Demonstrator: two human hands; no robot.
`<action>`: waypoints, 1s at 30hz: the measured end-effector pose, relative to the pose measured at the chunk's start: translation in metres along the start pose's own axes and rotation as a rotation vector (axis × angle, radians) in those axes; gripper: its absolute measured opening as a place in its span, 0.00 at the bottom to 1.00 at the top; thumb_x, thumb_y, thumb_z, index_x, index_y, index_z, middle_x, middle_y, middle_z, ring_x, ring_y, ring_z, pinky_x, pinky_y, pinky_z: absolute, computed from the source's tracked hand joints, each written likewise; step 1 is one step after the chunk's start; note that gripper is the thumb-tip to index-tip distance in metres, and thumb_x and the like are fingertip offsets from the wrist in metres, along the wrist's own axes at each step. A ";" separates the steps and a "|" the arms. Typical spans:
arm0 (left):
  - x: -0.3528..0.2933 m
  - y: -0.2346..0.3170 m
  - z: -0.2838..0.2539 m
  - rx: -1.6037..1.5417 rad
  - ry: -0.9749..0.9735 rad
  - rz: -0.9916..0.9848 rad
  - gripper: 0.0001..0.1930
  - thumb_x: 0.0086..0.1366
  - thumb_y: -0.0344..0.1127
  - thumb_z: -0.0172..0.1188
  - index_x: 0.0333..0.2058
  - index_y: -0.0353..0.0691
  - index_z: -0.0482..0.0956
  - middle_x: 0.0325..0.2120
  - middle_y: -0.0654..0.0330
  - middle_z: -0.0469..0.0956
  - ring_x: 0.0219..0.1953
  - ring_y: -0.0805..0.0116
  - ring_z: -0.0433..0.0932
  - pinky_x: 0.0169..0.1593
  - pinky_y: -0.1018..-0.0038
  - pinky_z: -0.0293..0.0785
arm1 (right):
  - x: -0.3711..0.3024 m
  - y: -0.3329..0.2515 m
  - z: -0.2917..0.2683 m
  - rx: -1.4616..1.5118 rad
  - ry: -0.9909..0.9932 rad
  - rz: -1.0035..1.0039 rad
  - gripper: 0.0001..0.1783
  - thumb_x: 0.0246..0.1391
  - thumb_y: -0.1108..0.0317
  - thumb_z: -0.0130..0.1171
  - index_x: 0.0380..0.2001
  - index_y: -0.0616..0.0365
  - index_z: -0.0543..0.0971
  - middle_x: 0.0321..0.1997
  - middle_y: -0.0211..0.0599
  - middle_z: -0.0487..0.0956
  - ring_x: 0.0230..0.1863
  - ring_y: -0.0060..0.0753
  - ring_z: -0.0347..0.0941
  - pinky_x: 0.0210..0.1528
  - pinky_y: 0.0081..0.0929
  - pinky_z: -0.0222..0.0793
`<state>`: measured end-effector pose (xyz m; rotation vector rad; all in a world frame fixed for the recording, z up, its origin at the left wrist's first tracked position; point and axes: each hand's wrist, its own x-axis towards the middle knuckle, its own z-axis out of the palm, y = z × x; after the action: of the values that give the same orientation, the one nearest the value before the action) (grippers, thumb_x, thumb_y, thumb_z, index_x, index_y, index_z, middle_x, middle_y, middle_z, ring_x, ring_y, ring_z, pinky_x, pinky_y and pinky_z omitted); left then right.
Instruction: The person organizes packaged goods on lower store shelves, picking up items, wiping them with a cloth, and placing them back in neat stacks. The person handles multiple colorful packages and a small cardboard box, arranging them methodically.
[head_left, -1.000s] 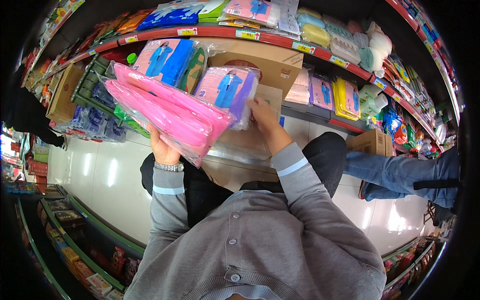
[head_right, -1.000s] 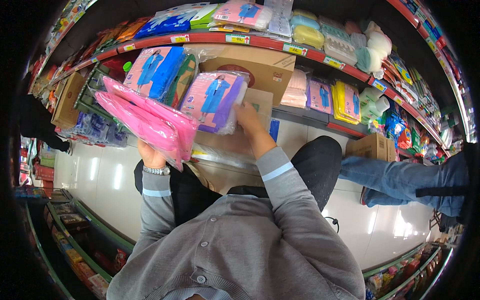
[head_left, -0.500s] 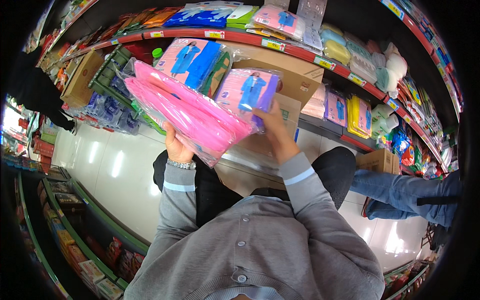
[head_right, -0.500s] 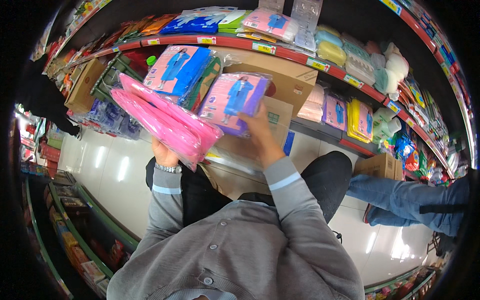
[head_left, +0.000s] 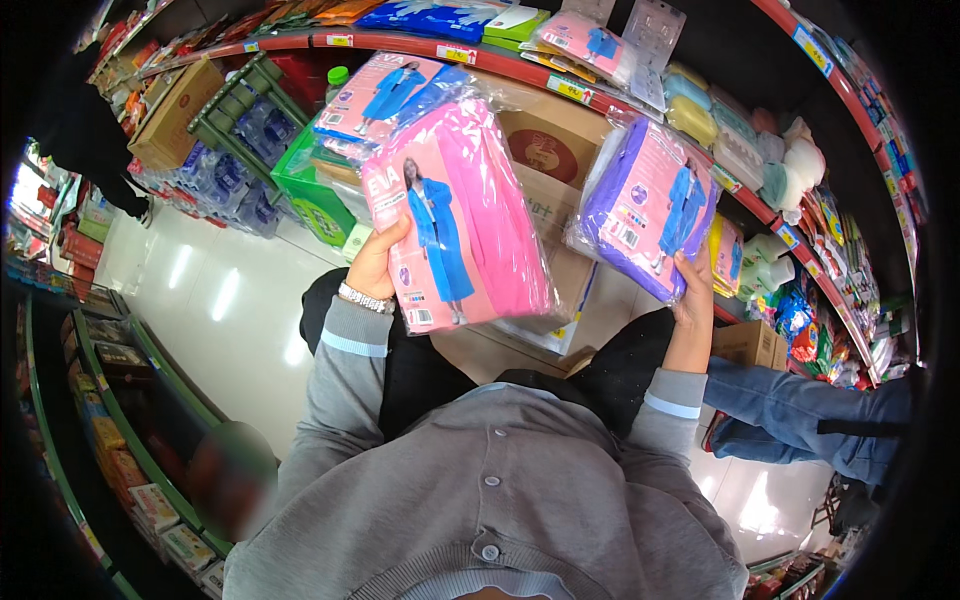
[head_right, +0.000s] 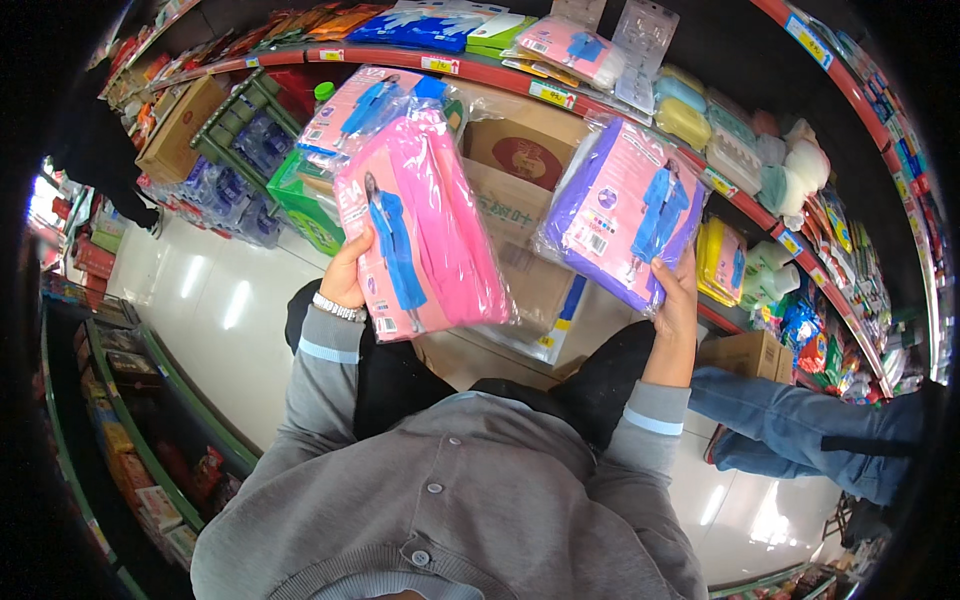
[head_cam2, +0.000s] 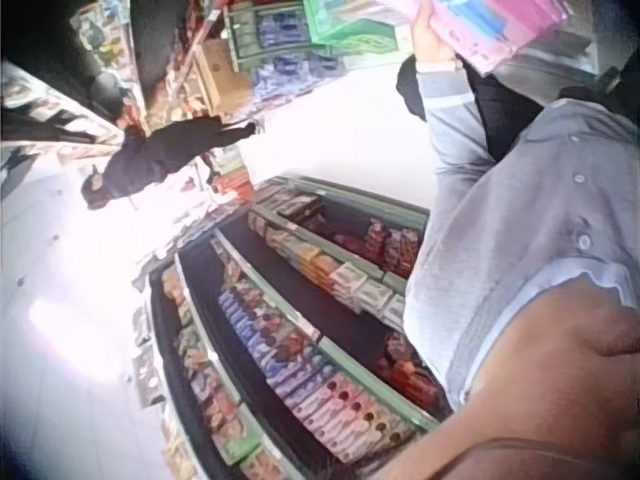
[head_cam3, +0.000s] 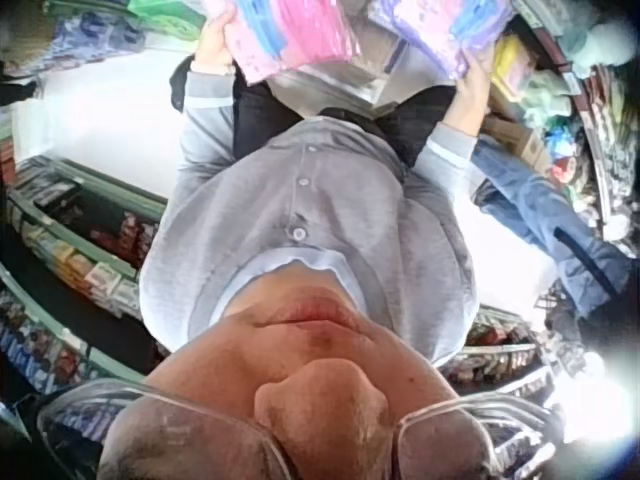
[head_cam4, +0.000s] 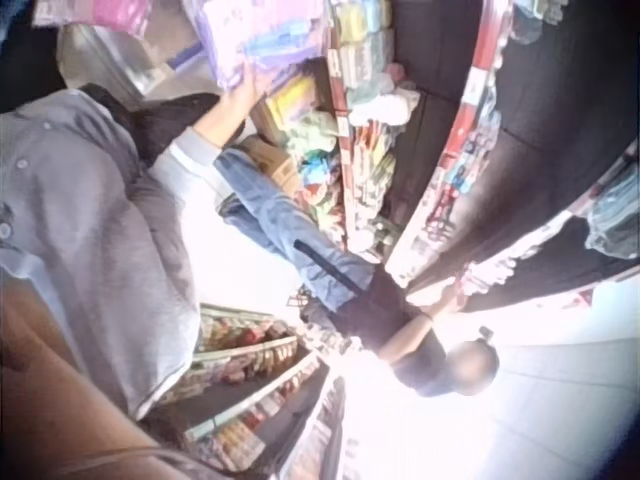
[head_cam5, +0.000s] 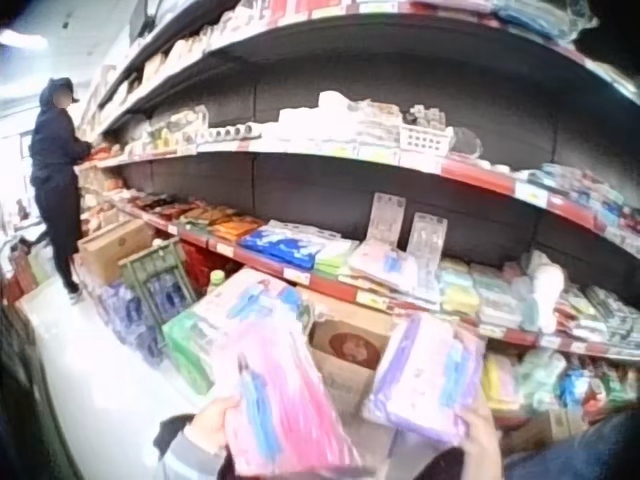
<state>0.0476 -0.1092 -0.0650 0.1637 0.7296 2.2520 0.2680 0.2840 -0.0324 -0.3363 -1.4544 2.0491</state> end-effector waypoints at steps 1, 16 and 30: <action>0.002 -0.002 0.004 0.004 -0.019 -0.020 0.22 0.65 0.34 0.58 0.56 0.38 0.67 0.48 0.56 0.77 0.48 0.61 0.78 0.53 0.62 0.75 | -0.001 -0.001 -0.007 -0.013 0.008 -0.010 0.43 0.49 0.77 0.60 0.67 0.62 0.53 0.62 0.42 0.67 0.60 0.35 0.66 0.62 0.32 0.62; 0.023 -0.038 0.003 0.231 0.196 -0.164 0.16 0.62 0.28 0.61 0.48 0.33 0.74 0.42 0.53 0.80 0.41 0.61 0.81 0.44 0.64 0.80 | -0.015 0.039 0.035 0.308 -0.227 0.135 0.48 0.43 0.73 0.65 0.67 0.63 0.53 0.63 0.43 0.67 0.62 0.39 0.65 0.65 0.33 0.59; 0.027 -0.049 -0.002 0.068 0.138 -0.124 0.33 0.66 0.57 0.53 0.59 0.37 0.65 0.52 0.54 0.74 0.52 0.66 0.75 0.55 0.69 0.72 | -0.011 0.092 0.092 -0.016 -0.429 0.425 0.48 0.46 0.79 0.64 0.68 0.62 0.50 0.66 0.42 0.61 0.65 0.34 0.61 0.65 0.30 0.56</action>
<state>0.0581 -0.0635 -0.0959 -0.0050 0.8659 2.1375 0.1989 0.1856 -0.0848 -0.2344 -1.7683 2.5689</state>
